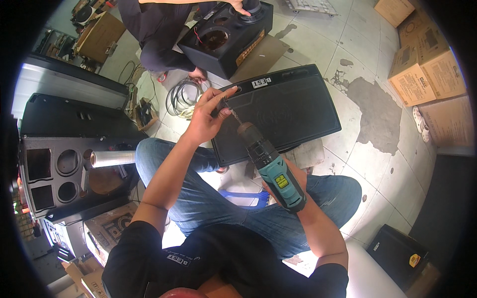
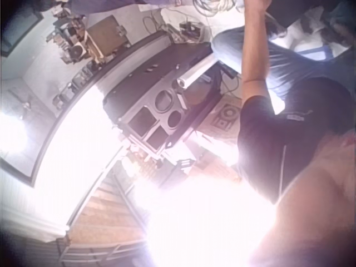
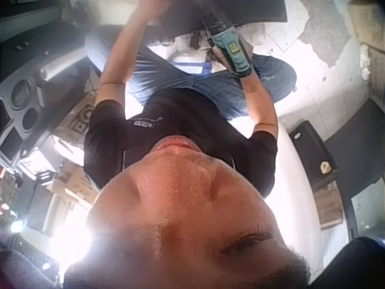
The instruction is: The person trims the speaker grille with a utility knife, then uses a power drill to drive screws into the speaker box. They handle the grille, box, and tools while seated on a small stool in a workshop.
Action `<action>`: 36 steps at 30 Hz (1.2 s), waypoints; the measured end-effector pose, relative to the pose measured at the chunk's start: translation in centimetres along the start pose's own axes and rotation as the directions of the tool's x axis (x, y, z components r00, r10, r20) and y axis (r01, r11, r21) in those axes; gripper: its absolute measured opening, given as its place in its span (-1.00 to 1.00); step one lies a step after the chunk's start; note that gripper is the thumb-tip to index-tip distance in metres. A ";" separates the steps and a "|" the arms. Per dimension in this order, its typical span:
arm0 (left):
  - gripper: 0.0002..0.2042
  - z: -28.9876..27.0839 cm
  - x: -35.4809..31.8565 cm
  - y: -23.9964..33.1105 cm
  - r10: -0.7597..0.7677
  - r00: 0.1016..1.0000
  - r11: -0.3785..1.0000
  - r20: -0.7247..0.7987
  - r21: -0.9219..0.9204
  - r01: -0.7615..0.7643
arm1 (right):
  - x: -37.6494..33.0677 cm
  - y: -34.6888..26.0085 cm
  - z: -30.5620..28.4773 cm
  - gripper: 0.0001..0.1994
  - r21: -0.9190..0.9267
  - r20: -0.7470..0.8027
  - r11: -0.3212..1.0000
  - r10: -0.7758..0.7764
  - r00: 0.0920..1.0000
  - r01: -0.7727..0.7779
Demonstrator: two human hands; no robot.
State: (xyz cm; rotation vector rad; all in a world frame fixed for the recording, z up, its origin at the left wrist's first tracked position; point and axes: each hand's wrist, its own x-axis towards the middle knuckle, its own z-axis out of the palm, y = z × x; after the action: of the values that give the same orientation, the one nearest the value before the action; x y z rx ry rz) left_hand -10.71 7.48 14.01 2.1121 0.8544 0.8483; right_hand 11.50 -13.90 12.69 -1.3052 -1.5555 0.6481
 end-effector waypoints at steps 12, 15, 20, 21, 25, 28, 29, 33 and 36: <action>-0.54 0.4 0.0 0.7 0.005 1.000 0.998 0.024 -0.067 -0.004 | 0.0 0.3 0.2 -0.52 -0.067 -0.002 0.994 -0.081 0.997 0.081; -0.70 0.5 0.1 -0.4 0.091 0.996 0.995 0.000 -0.052 -0.090 | 0.0 0.0 0.3 -0.52 -0.016 -0.006 0.999 -0.047 0.999 0.047; -0.84 0.5 -0.1 -0.9 0.066 0.998 0.995 0.002 -0.080 -0.066 | 0.1 -0.2 -0.1 -0.47 -0.053 0.034 0.997 -0.056 0.998 0.057; -0.84 0.5 -0.2 -0.9 0.061 0.998 0.995 0.006 -0.082 -0.060 | 0.1 -0.3 -0.2 -0.44 -0.052 0.046 0.997 -0.051 0.998 0.054; -0.84 0.1 -0.2 -0.9 0.085 0.996 0.996 0.037 -0.018 -0.085 | -0.1 -0.1 -0.1 -0.43 -0.025 0.055 0.999 -0.028 0.998 0.029; -0.84 0.1 0.0 -0.9 0.102 0.994 0.994 0.034 -0.045 -0.101 | -0.2 0.0 0.0 -0.44 -0.010 0.039 0.999 -0.036 0.999 0.036; -0.84 0.1 0.1 -0.7 0.113 0.993 0.992 0.027 -0.066 -0.111 | -0.2 0.1 0.1 -0.44 -0.018 0.031 0.998 -0.061 0.998 0.061; -0.88 -0.2 -0.3 -1.2 0.018 0.994 1.000 0.107 -0.012 -0.016 | 0.0 -0.3 -0.2 -0.46 -0.042 0.046 0.998 -0.054 0.998 0.056; -0.82 -0.7 -0.3 -0.3 -0.016 0.992 0.999 0.122 0.052 0.010 | 0.0 -0.2 -0.4 -0.46 -0.053 0.072 0.997 -0.055 0.996 0.059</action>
State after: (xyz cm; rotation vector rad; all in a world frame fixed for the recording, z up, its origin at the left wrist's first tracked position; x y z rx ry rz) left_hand -11.50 7.61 14.02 2.1766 0.8326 0.6893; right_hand 11.78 -14.06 13.04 -1.2853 -1.6730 0.6252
